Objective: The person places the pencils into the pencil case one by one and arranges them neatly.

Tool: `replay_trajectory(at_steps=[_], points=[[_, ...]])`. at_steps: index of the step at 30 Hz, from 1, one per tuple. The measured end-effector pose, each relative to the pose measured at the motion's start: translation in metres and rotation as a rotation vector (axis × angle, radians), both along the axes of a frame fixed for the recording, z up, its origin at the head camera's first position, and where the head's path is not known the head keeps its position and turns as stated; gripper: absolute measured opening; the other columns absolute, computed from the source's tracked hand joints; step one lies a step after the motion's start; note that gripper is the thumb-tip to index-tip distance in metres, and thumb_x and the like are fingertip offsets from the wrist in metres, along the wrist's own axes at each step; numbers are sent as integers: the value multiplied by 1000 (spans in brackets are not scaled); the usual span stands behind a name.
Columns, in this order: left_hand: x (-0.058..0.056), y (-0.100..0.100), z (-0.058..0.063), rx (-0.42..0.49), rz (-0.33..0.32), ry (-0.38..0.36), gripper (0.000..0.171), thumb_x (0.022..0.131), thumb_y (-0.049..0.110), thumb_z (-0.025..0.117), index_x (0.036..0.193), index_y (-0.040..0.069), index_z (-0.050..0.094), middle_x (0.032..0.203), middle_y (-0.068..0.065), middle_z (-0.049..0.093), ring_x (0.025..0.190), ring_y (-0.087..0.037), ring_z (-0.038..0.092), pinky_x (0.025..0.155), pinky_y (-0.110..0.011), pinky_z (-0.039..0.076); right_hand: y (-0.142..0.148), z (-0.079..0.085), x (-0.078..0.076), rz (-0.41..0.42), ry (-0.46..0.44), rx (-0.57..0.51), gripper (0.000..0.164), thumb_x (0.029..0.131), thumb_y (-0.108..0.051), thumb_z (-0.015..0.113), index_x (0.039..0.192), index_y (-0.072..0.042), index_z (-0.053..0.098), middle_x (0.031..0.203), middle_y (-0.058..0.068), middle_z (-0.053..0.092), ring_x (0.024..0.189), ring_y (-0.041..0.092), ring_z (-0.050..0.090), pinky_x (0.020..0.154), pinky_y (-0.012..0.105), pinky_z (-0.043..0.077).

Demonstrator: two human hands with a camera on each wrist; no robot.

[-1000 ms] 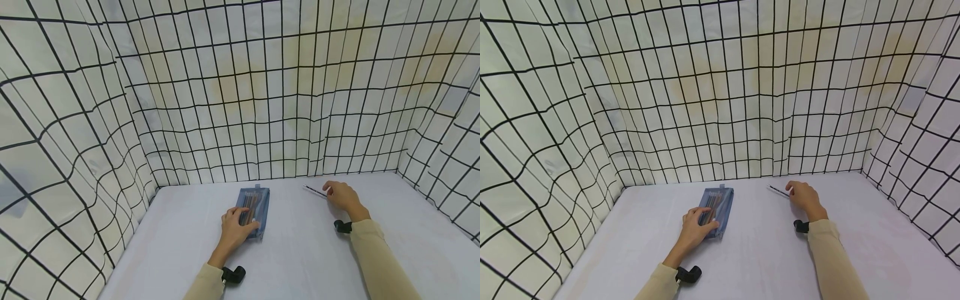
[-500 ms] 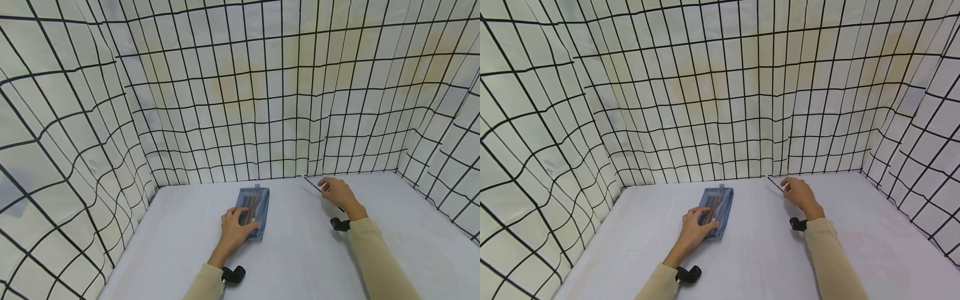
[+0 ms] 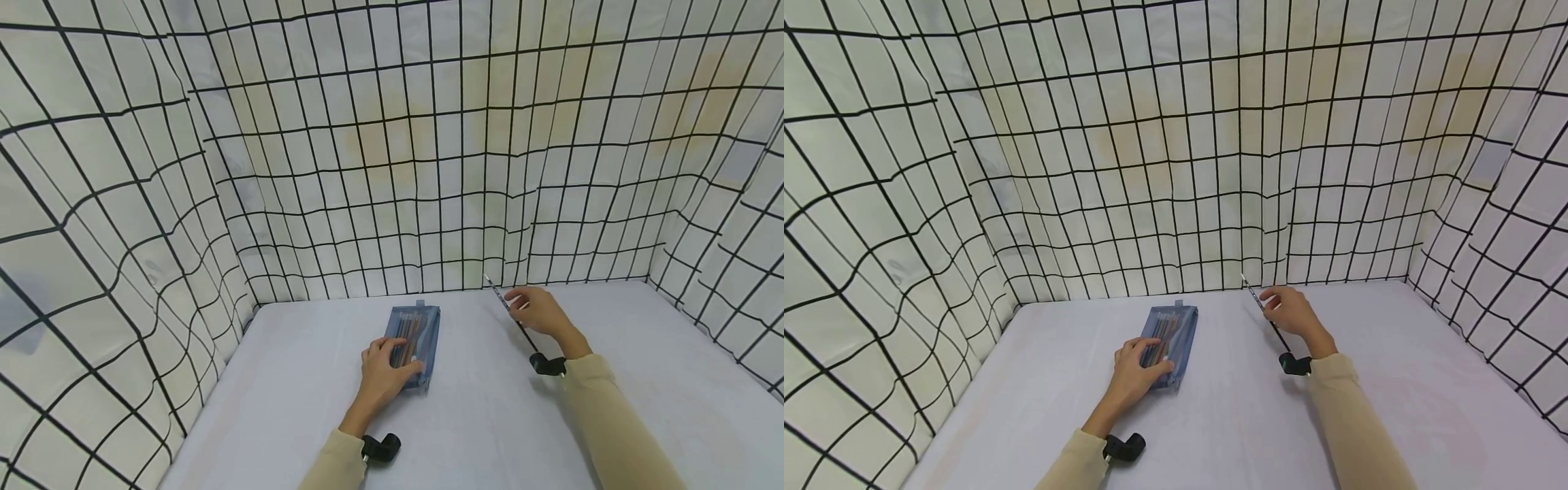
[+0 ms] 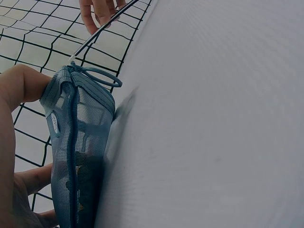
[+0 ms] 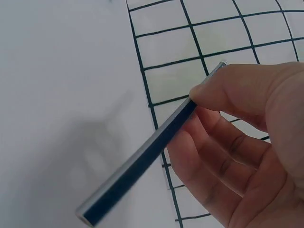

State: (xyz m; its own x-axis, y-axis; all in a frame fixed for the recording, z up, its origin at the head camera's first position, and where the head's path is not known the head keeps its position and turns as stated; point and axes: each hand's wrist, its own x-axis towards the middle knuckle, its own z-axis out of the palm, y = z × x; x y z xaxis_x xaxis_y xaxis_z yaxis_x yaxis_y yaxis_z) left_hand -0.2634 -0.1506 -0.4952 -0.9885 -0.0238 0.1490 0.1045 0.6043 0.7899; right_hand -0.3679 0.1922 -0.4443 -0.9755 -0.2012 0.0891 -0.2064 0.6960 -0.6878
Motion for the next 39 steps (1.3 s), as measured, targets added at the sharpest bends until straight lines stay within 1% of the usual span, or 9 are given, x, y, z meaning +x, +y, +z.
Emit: replay_trajectory(at_steps=[5, 11, 17, 26, 31, 39], points=[[0, 0, 1, 2, -1, -2, 65, 81, 47, 76, 136, 15, 63, 154, -20, 41, 140, -41, 33, 107, -67, 37, -9, 0, 2, 6, -25, -77, 36, 94, -6, 64, 129, 1, 63, 106, 18, 67, 84, 21, 68, 71, 34, 61], [0, 1, 1, 3, -3, 3, 62, 83, 44, 77, 136, 14, 63, 153, -21, 42, 140, -42, 32, 107, -68, 37, -18, 0, 4, 22, -73, -176, 37, 94, -4, 64, 130, 5, 61, 105, 19, 66, 85, 21, 69, 72, 35, 62], [0, 1, 1, 5, -2, 5, 62, 83, 43, 77, 136, 14, 63, 153, -21, 42, 141, -42, 32, 108, -68, 37, -27, -2, 2, 15, -144, -229, 37, 93, -5, 64, 129, 5, 60, 107, 18, 64, 87, 21, 69, 73, 36, 63], [-1, 1, -1, -2, 5, 3, 62, 82, 45, 77, 135, 15, 63, 153, -20, 42, 140, -40, 33, 108, -67, 37, -44, -8, 5, 28, -246, -263, 36, 93, -5, 65, 128, 4, 60, 104, 16, 66, 83, 21, 68, 74, 37, 62], [-2, 1, -1, -4, 6, 0, 63, 81, 46, 77, 135, 16, 64, 153, -19, 42, 140, -40, 33, 108, -67, 37, -54, -12, 8, 33, -300, -283, 36, 91, -3, 66, 125, 5, 61, 101, 16, 67, 82, 21, 69, 74, 37, 62], [-1, 1, -2, -3, 7, -3, 64, 81, 47, 77, 135, 16, 63, 153, -19, 42, 141, -40, 33, 108, -66, 37, -71, -16, 12, 63, -364, -281, 34, 90, -5, 67, 121, 6, 62, 99, 15, 67, 81, 21, 67, 72, 36, 62]])
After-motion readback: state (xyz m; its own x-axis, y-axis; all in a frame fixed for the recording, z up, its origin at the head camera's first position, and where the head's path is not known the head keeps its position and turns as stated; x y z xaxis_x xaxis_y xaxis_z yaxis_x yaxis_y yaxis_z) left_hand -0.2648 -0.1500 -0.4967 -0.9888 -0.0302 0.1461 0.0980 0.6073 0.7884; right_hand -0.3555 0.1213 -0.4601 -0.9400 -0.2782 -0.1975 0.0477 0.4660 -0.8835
